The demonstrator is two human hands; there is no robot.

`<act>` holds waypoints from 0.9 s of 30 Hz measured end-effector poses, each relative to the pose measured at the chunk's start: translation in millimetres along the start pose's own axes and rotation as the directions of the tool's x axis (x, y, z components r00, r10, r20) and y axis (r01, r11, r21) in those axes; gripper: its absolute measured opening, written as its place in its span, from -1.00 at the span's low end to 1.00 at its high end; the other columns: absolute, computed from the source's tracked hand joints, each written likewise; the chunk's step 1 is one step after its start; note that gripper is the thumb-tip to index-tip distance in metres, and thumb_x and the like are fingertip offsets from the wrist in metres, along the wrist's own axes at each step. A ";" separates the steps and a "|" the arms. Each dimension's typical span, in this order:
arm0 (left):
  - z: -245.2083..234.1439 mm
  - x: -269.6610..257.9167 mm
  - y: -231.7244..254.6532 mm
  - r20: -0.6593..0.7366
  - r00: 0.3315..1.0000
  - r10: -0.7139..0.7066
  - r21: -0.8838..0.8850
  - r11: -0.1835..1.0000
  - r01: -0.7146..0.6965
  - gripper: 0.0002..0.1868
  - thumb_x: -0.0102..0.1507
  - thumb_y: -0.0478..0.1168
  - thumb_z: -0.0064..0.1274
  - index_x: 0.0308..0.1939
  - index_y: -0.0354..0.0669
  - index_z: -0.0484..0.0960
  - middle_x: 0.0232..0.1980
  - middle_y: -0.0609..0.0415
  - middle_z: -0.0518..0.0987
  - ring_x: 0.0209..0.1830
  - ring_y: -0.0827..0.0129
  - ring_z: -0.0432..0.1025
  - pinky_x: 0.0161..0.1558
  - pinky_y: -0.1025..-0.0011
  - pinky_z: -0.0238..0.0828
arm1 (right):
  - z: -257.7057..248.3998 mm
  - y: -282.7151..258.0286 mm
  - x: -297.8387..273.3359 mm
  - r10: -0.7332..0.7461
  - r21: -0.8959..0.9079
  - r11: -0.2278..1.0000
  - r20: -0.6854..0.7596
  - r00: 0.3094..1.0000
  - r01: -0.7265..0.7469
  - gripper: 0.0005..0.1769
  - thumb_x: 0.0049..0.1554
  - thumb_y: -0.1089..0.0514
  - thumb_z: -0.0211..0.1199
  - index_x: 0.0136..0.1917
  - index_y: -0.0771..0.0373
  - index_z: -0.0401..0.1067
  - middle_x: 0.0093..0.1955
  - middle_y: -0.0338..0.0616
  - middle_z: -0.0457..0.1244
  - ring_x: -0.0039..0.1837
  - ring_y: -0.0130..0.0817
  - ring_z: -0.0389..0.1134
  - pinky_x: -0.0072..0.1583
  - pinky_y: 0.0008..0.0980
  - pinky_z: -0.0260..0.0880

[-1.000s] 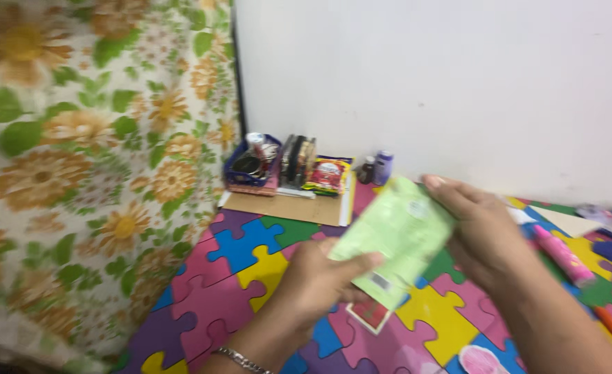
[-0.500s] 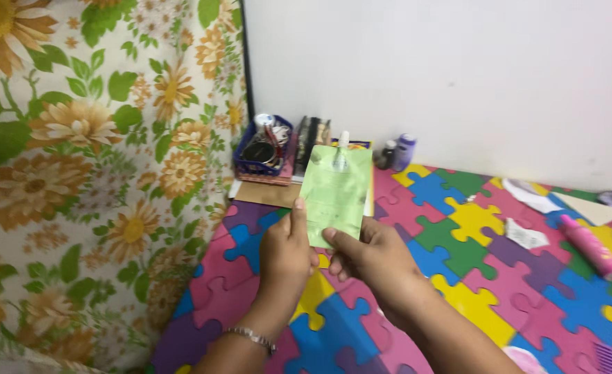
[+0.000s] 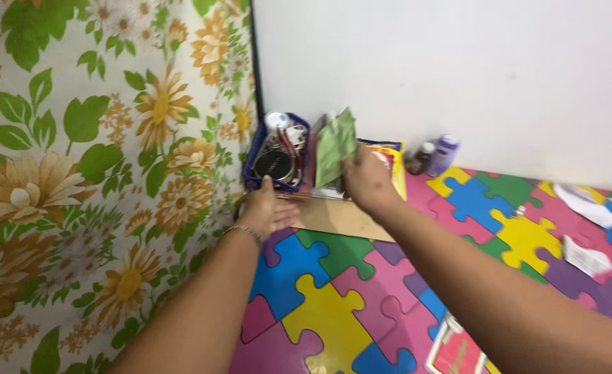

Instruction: The person organizes various household items on a colorful puzzle mat, including a packet of detergent, a small pouch, a hair clip, a comb, and a black handbag. They place items into a clear pouch and a blue wall bag, then move the handbag to a nearby shelf.

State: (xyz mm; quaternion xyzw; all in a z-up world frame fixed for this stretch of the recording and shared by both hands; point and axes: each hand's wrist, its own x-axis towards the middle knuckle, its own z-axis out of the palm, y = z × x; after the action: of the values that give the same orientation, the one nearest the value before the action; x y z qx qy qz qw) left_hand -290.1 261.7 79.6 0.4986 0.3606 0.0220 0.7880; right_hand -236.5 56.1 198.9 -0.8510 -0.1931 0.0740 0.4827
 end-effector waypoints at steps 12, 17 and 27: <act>6.8 25.4 28.5 -0.083 0.994 0.067 -0.040 0.997 -0.071 -0.51 0.42 -0.05 -0.45 -0.24 -0.42 0.44 -0.42 -0.12 0.60 -0.64 0.35 0.37 -0.50 0.30 0.52 | 59.2 39.1 77.5 -0.311 -0.221 0.937 -0.185 0.932 0.269 -0.45 0.14 0.26 0.05 0.39 0.39 0.16 0.27 0.36 0.20 0.21 0.24 0.32 0.26 0.02 0.29; 15.0 -36.2 44.5 -0.147 0.979 0.141 -0.001 0.990 -0.143 -0.53 0.40 -0.07 -0.46 -0.25 -0.40 0.47 -0.45 -0.08 0.59 -0.63 0.31 0.43 -0.55 0.31 0.48 | 66.7 41.9 77.6 -0.306 -0.406 0.872 -0.016 0.952 0.273 -0.47 0.09 0.22 0.20 0.29 0.47 0.22 0.24 0.40 0.20 0.32 0.26 0.21 0.31 0.01 0.19; 0.6 -134.5 27.8 -0.314 0.925 0.212 -0.002 0.975 -0.224 -0.66 0.33 -0.14 -0.39 -0.15 -0.37 0.39 -0.47 -0.12 0.61 -0.65 0.21 0.49 -0.66 0.26 0.43 | 112.1 34.2 124.3 -0.151 -0.093 0.980 0.215 0.965 0.175 -0.36 0.06 0.24 0.16 0.42 0.37 0.27 0.12 0.28 0.38 0.10 0.01 0.51 0.12 -0.16 0.48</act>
State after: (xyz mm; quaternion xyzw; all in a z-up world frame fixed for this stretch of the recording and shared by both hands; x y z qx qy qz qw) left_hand -380.1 222.1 175.6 0.5109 0.4222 0.1948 0.7230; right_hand -149.1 179.0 118.7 -0.8454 -0.3155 0.1113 0.4163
